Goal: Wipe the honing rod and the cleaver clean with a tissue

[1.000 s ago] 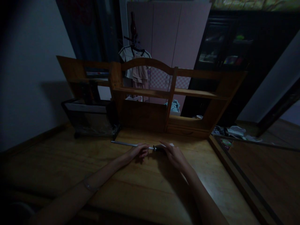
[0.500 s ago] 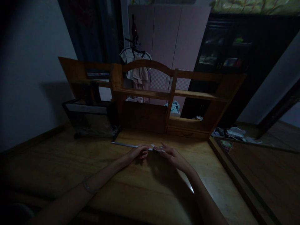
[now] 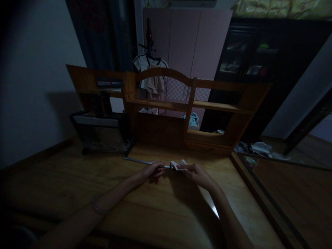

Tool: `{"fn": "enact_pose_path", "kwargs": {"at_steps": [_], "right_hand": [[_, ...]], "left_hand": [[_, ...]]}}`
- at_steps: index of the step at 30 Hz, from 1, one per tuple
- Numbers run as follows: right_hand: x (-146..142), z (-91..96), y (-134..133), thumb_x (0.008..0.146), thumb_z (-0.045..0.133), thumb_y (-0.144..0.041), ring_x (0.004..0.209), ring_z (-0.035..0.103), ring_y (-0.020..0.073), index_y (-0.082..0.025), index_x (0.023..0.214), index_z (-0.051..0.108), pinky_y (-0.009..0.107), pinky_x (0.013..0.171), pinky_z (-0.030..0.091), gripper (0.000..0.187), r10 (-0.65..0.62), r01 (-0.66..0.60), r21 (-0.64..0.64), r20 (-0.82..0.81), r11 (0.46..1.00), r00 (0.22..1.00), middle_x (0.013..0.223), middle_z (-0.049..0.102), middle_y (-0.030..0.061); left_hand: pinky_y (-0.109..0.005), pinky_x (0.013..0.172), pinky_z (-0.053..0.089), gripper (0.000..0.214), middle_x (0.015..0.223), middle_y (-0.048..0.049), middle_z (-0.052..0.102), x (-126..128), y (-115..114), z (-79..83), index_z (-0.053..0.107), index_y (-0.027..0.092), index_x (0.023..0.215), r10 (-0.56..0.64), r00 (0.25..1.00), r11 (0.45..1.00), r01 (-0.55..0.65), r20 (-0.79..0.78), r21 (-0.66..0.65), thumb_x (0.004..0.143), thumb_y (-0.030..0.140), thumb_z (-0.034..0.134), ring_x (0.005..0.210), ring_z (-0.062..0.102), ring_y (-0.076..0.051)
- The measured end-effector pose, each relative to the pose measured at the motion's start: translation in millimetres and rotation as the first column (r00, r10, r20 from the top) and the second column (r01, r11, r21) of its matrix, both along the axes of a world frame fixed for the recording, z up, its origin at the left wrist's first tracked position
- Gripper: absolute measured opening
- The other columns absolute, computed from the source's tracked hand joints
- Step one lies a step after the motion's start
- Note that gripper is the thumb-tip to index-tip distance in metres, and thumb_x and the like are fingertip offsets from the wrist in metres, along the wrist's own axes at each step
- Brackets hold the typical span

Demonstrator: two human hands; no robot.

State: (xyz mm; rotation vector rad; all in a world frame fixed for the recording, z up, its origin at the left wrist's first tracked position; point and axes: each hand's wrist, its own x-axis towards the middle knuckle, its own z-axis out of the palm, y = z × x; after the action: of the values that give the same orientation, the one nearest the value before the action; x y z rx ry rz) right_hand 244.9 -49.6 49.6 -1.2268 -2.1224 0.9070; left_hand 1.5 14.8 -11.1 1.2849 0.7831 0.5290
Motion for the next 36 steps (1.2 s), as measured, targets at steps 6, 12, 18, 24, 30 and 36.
{"fn": "enact_pose_path", "kwargs": {"at_steps": [6,12,18,24,30,36], "right_hand": [[-3.5,-3.6,0.7,0.090,0.047,-0.038,0.106,0.062,0.0302,-0.026,0.117,0.065,0.050,0.092,0.046,0.034,-0.076,0.071,0.070,0.066,0.995,0.995,0.119,0.066,0.0044],[-4.2,-4.5,0.3,0.084,0.057,-0.033,0.117,0.056,0.0268,-0.028,0.133,0.051,0.047,0.100,0.040,0.049,0.050,-0.050,-0.010,-0.040,0.999,0.998,0.132,0.058,0.0044],[-10.5,-1.9,-0.8,0.077,0.063,-0.029,0.120,0.053,0.0280,-0.023,0.131,0.053,0.047,0.104,0.037,0.055,-0.011,0.008,-0.030,-0.120,1.000,0.993,0.134,0.055,0.0069],[-22.2,1.1,-5.9,0.071,0.057,-0.015,0.110,0.059,0.0285,-0.023,0.129,0.056,0.046,0.099,0.042,0.058,-0.047,0.047,-0.010,-0.048,0.999,0.998,0.125,0.062,0.0049],[-15.6,-12.6,0.3,0.071,0.058,-0.014,0.134,0.037,0.0295,-0.028,0.136,0.047,0.051,0.110,0.026,0.067,0.000,-0.002,0.048,0.044,0.999,0.999,0.144,0.045,0.0047],[-7.8,-10.6,-0.8,0.077,0.061,-0.024,0.143,0.006,0.0281,-0.034,0.142,0.033,0.058,0.111,-0.005,0.072,0.048,-0.052,0.013,0.206,0.999,0.977,0.155,0.020,0.0038]], "left_hand": [[-0.022,0.036,0.039,0.035,0.039,0.0061,0.040,-0.1,-0.2,-3.5,0.037,0.021,0.057,0.006,0.999,1.000,-0.007,0.035,0.009,0.075,0.049,0.046,0.029,0.035,-0.009],[-0.022,0.037,0.040,0.037,0.038,0.0067,0.038,-0.7,1.1,-5.0,0.035,0.021,0.056,0.001,0.999,1.000,0.000,0.036,-0.012,0.074,0.052,0.047,0.031,0.041,-0.010],[-0.023,0.037,0.041,0.038,0.039,0.0067,0.039,0.2,2.2,-4.3,0.035,0.021,0.055,0.012,0.999,0.999,-0.010,0.036,-0.033,0.072,0.052,0.050,0.031,0.040,-0.010],[-0.023,0.037,0.042,0.040,0.038,0.0062,0.039,1.7,0.9,-2.5,0.034,0.022,0.055,0.024,1.000,0.998,-0.023,0.015,-0.060,0.074,0.054,0.048,0.031,0.039,-0.010],[-0.023,0.037,0.041,0.041,0.037,0.0058,0.039,2.8,1.3,-0.5,0.033,0.022,0.054,0.028,0.999,0.996,-0.029,-0.016,-0.080,0.075,0.054,0.048,0.030,0.038,-0.010],[-0.021,0.039,0.041,0.041,0.037,0.0066,0.037,2.8,-0.9,3.4,0.033,0.022,0.053,0.047,0.999,0.996,-0.049,-0.020,-0.073,0.077,0.052,0.049,0.030,0.034,-0.008]]}}
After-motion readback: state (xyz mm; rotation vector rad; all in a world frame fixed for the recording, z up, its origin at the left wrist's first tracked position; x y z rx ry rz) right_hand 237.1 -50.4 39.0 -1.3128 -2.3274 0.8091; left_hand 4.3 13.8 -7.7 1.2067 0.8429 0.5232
